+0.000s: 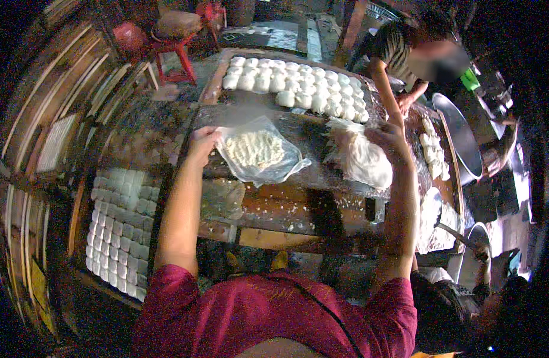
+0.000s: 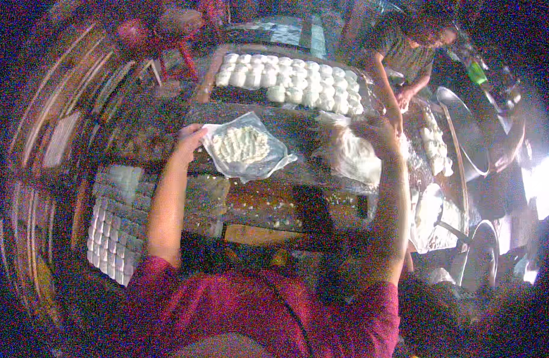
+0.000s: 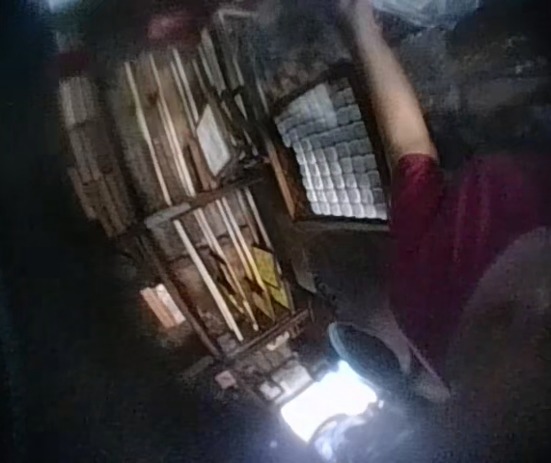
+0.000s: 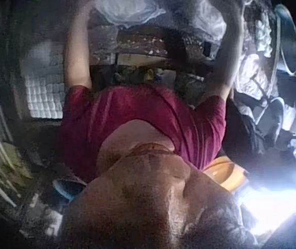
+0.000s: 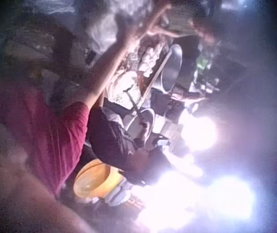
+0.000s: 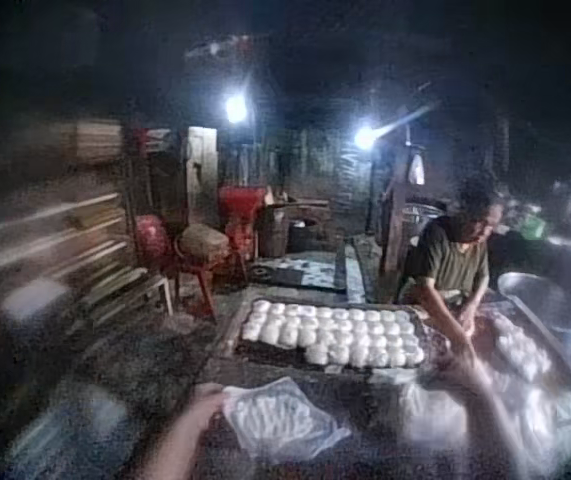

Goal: The person prepares pieces of dough by hand on a wooden table, flattening portions, wrapping them around a filling, and placing them into a wooden tray.

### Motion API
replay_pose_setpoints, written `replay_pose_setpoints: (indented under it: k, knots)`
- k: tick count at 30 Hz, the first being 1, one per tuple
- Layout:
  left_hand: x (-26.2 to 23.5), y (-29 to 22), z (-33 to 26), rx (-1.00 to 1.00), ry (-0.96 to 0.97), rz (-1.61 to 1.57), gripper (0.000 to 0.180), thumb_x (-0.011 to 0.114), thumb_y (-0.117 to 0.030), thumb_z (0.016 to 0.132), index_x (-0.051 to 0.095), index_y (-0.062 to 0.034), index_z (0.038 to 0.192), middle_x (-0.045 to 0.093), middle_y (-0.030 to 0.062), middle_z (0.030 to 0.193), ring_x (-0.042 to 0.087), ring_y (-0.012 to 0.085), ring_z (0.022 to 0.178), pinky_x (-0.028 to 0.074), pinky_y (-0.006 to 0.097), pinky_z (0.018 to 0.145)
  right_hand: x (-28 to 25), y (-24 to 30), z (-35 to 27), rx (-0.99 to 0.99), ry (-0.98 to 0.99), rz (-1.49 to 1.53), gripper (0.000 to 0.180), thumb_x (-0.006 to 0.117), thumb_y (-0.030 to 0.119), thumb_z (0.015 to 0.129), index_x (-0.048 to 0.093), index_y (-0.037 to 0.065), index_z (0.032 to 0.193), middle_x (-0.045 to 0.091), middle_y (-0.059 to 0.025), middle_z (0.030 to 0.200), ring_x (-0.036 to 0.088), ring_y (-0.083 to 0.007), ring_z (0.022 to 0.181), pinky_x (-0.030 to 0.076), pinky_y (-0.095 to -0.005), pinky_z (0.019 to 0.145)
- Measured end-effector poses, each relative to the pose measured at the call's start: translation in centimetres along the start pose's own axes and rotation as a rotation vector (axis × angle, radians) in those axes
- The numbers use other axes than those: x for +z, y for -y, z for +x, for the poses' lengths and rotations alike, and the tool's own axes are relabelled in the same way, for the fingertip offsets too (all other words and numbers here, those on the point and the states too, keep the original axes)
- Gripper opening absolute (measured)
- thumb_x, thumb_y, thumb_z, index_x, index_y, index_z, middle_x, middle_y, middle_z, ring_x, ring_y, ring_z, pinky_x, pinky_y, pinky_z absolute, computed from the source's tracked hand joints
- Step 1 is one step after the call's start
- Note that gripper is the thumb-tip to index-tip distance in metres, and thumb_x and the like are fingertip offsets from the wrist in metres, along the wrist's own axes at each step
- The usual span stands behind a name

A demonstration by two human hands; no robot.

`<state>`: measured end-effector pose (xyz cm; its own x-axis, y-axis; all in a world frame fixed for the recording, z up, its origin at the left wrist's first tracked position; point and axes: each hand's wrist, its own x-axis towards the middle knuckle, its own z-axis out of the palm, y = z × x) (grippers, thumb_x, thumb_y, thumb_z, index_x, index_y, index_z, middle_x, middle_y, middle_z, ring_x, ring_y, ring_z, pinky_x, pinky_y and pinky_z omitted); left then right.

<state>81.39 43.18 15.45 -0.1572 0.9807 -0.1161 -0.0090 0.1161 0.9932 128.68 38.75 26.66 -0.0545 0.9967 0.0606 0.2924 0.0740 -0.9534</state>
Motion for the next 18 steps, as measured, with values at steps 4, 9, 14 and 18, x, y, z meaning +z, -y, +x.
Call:
replay_pose_setpoints:
  k: [4,9,14,18]
  knots:
    - [-0.7,1.9,1.5,0.090,-0.062,-0.002,0.018,0.065,-0.012,0.075,0.061,-0.0016,0.089,0.061,0.0051,0.079,0.056,0.0141,0.069,0.045,0.028,0.062,14.8,2.3,4.1,-0.058,0.455,-0.060,0.032,0.061,0.019,0.078,0.058,-0.005,0.099,0.063,-0.0076,0.083,0.058,-0.0160,0.075,0.048,-0.0309,0.071]
    - [-0.6,1.8,1.3,0.166,-0.149,0.049,0.012,0.066,-0.011,0.073,0.064,-0.0030,0.081,0.063,0.0054,0.074,0.057,0.0148,0.065,0.046,0.030,0.061,23.5,1.3,10.1,0.110,0.278,-0.429,0.029,0.052,0.032,0.083,0.063,0.007,0.094,0.064,-0.0093,0.078,0.060,-0.0222,0.064,0.052,-0.0379,0.056]
    - [-2.0,4.2,3.7,0.343,-0.267,0.242,0.011,0.067,-0.011,0.066,0.066,-0.0059,0.076,0.064,0.0077,0.072,0.059,0.0201,0.067,0.047,0.032,0.064,26.3,-1.8,13.8,-0.154,0.315,-0.724,0.019,0.066,0.012,0.072,0.059,0.003,0.087,0.060,-0.0081,0.085,0.057,-0.0202,0.078,0.048,-0.0310,0.070]
    - [-0.8,3.9,2.9,0.406,-0.257,0.461,0.011,0.069,-0.013,0.063,0.067,-0.0084,0.073,0.065,0.0112,0.076,0.062,0.0260,0.071,0.047,0.036,0.068,24.1,-3.0,12.1,-0.199,0.542,-0.068,0.045,0.064,0.004,0.075,0.047,0.002,0.117,0.058,-0.0093,0.099,0.054,-0.0165,0.091,0.042,-0.0277,0.084]
